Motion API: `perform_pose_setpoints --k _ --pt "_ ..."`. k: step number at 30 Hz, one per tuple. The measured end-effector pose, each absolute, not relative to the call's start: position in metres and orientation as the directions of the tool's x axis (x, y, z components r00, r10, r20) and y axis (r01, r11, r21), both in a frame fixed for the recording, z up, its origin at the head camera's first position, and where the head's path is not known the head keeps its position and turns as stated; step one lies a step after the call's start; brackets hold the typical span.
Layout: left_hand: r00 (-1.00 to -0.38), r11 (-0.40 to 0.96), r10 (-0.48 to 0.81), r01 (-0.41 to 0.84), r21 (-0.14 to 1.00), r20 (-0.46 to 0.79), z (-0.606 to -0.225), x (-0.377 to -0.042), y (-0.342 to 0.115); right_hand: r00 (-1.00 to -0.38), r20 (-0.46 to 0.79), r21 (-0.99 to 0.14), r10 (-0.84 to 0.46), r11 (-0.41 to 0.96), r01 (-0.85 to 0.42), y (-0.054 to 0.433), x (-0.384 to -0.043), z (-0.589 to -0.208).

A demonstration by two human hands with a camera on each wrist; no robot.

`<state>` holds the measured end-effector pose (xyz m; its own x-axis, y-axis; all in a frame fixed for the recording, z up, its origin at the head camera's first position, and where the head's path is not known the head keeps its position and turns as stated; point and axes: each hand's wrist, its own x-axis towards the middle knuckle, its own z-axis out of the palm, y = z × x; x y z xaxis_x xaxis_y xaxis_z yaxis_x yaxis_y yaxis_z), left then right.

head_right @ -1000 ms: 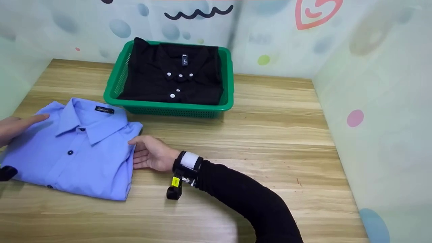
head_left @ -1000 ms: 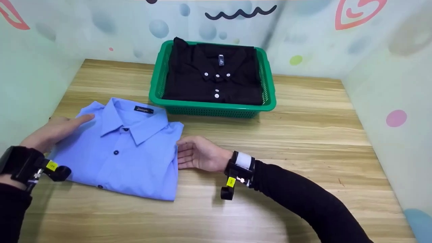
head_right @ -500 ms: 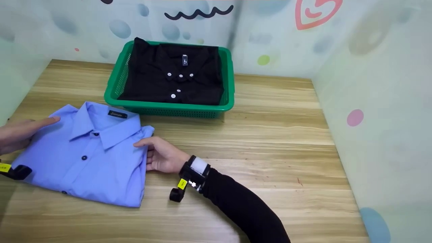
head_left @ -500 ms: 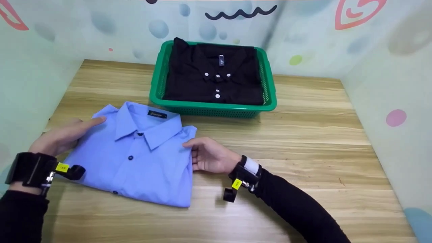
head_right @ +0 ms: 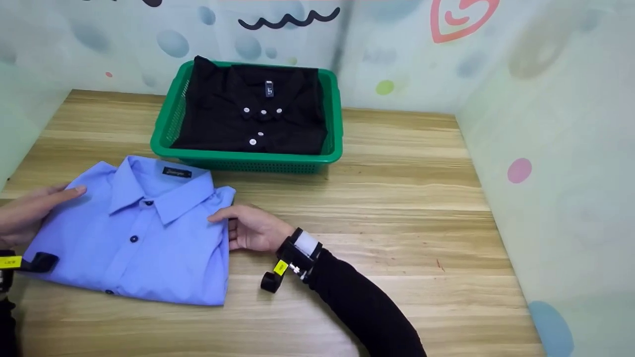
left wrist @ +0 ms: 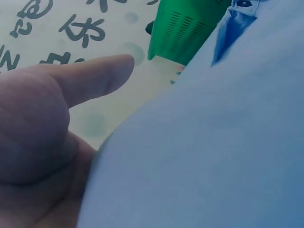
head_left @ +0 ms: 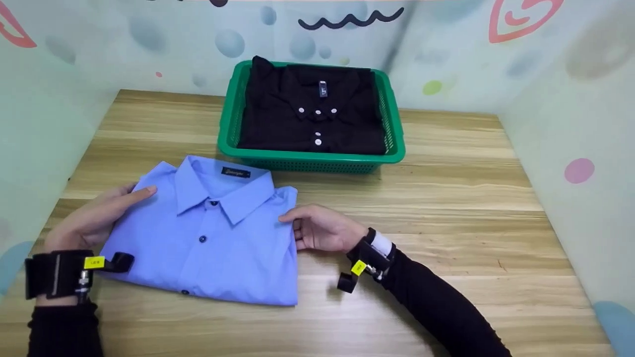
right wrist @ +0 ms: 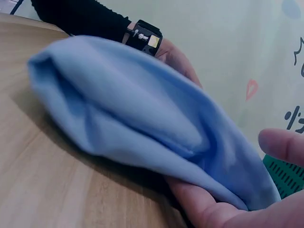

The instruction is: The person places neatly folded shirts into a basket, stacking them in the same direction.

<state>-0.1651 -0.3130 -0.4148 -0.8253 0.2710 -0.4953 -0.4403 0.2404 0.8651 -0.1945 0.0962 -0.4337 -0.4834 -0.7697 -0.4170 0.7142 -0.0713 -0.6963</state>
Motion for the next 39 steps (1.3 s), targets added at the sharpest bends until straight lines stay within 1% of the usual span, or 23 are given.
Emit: perform_pose_setpoints --k 4,6,11,15,20,26,30,39 --pt "-0.856 0.229 0.224 -0.418 0.879 -0.465 -0.419 -0.163 -0.308 -0.486 -0.418 -0.718 -0.767 -0.049 0.694 0.096 -0.195 -0.435" --pt "-0.869 0.224 0.191 -0.414 0.882 -0.456 -0.42 -0.161 -0.303 -0.498 -0.417 -0.723 -0.761 -0.054 0.689 0.095 -0.195 -0.436" --pt "-0.871 0.174 0.132 -0.45 0.876 -0.474 -0.423 -0.161 -0.282 -0.523 -0.427 -0.7 -0.738 -0.097 0.708 0.095 -0.193 -0.438" --pt "-0.864 0.14 0.152 -0.461 0.876 -0.479 -0.424 -0.163 -0.267 -0.561 -0.466 -0.676 -0.684 -0.134 0.724 0.095 -0.192 -0.439" --pt "-0.875 0.139 0.127 -0.451 0.882 -0.467 -0.427 -0.162 -0.261 -0.615 -0.504 -0.685 -0.607 -0.152 0.712 0.092 -0.189 -0.439" --pt "-0.871 0.137 0.081 -0.471 0.871 -0.484 -0.431 -0.158 -0.265 -0.635 -0.52 -0.708 -0.571 -0.129 0.695 0.087 -0.185 -0.438" --pt "-0.871 0.15 0.085 -0.469 0.871 -0.484 -0.429 -0.157 -0.266 -0.656 -0.52 -0.719 -0.547 -0.136 0.682 0.086 -0.182 -0.435" --pt "-0.883 0.152 0.107 -0.439 0.886 -0.456 -0.424 -0.154 -0.268 -0.677 -0.516 -0.729 -0.525 -0.146 0.669 0.084 -0.177 -0.432"
